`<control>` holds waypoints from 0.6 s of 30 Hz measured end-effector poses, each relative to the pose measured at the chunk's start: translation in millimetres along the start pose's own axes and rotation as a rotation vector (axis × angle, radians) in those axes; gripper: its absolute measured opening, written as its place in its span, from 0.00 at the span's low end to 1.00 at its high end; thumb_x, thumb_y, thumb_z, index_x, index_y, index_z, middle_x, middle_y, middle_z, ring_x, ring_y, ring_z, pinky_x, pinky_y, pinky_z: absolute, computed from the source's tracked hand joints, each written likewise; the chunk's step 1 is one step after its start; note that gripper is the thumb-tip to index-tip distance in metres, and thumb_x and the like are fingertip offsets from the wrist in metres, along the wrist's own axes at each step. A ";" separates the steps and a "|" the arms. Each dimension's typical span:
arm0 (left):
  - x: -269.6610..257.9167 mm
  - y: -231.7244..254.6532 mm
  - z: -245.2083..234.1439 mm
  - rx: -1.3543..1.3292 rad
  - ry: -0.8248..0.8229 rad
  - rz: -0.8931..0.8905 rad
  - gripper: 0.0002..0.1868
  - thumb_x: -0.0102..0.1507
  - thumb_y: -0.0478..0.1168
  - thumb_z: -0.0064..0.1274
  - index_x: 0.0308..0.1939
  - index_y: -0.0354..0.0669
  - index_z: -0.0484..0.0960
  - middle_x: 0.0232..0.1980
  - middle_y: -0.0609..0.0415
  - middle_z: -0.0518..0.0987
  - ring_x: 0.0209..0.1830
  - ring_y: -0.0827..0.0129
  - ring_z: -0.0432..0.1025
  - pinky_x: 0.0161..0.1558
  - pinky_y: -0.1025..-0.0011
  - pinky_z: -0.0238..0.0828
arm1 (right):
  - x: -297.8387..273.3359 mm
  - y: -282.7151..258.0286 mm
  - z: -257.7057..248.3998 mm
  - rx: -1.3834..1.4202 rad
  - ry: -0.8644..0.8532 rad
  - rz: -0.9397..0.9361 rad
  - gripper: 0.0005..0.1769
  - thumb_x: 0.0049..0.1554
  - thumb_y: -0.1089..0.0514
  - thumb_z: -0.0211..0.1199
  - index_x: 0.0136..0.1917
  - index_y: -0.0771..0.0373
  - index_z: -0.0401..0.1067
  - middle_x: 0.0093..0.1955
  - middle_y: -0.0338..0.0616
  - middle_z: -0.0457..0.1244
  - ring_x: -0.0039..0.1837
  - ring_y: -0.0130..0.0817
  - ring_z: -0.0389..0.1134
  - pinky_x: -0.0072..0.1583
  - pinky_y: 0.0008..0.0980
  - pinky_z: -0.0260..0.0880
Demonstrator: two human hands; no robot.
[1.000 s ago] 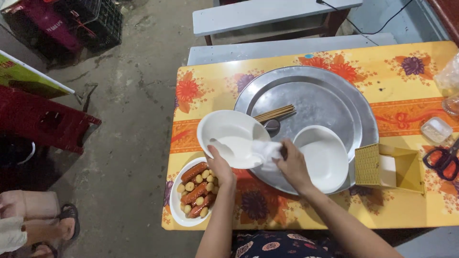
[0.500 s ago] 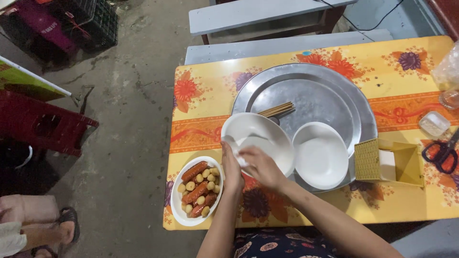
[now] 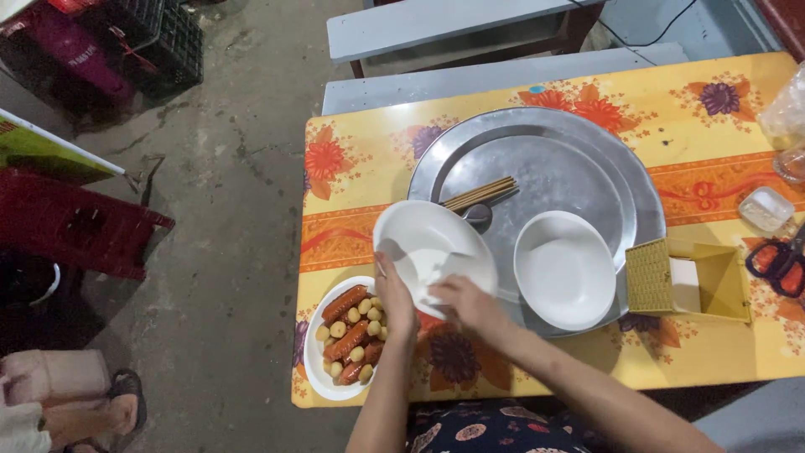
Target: Wiping bowls and chopsticks with a cloth and arranging them on a tray
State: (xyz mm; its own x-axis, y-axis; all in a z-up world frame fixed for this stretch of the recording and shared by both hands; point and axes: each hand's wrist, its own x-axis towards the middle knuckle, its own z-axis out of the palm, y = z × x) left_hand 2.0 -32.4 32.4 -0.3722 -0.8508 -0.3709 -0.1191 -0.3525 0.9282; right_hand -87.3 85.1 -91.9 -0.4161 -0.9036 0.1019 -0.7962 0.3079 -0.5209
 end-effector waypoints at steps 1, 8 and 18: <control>-24.7 26.9 5.4 -0.013 -0.052 -0.053 0.48 0.77 0.69 0.28 0.85 0.31 0.52 0.87 0.27 0.52 0.88 0.36 0.46 0.83 0.42 0.40 | 6.7 -11.2 0.8 0.077 0.037 -0.028 0.12 0.64 0.54 0.59 0.60 0.51 0.77 0.59 0.47 0.68 0.62 0.52 0.72 0.59 0.42 0.76; -4.2 -19.9 21.8 0.094 -0.183 -0.144 0.51 0.75 0.73 0.23 0.85 0.31 0.52 0.86 0.27 0.54 0.87 0.34 0.47 0.83 0.38 0.39 | 84.2 0.7 -49.0 -0.148 0.307 0.012 0.34 0.50 0.71 0.71 0.68 0.53 0.70 0.61 0.43 0.64 0.64 0.51 0.71 0.62 0.43 0.75; -3.3 9.0 11.8 0.120 -0.096 -0.028 0.43 0.78 0.64 0.27 0.85 0.31 0.55 0.85 0.27 0.57 0.87 0.33 0.48 0.84 0.43 0.40 | 20.2 2.1 14.1 0.126 0.026 0.084 0.10 0.57 0.52 0.74 0.53 0.44 0.78 0.53 0.43 0.69 0.58 0.52 0.75 0.57 0.49 0.79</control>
State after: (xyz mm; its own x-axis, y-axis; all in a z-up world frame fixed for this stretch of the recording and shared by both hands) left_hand -8.7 -28.1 42.3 -0.4528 -0.7983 -0.3970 -0.2373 -0.3213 0.9168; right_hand -91.2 63.3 -102.9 -0.4913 -0.8678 0.0750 -0.6976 0.3404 -0.6304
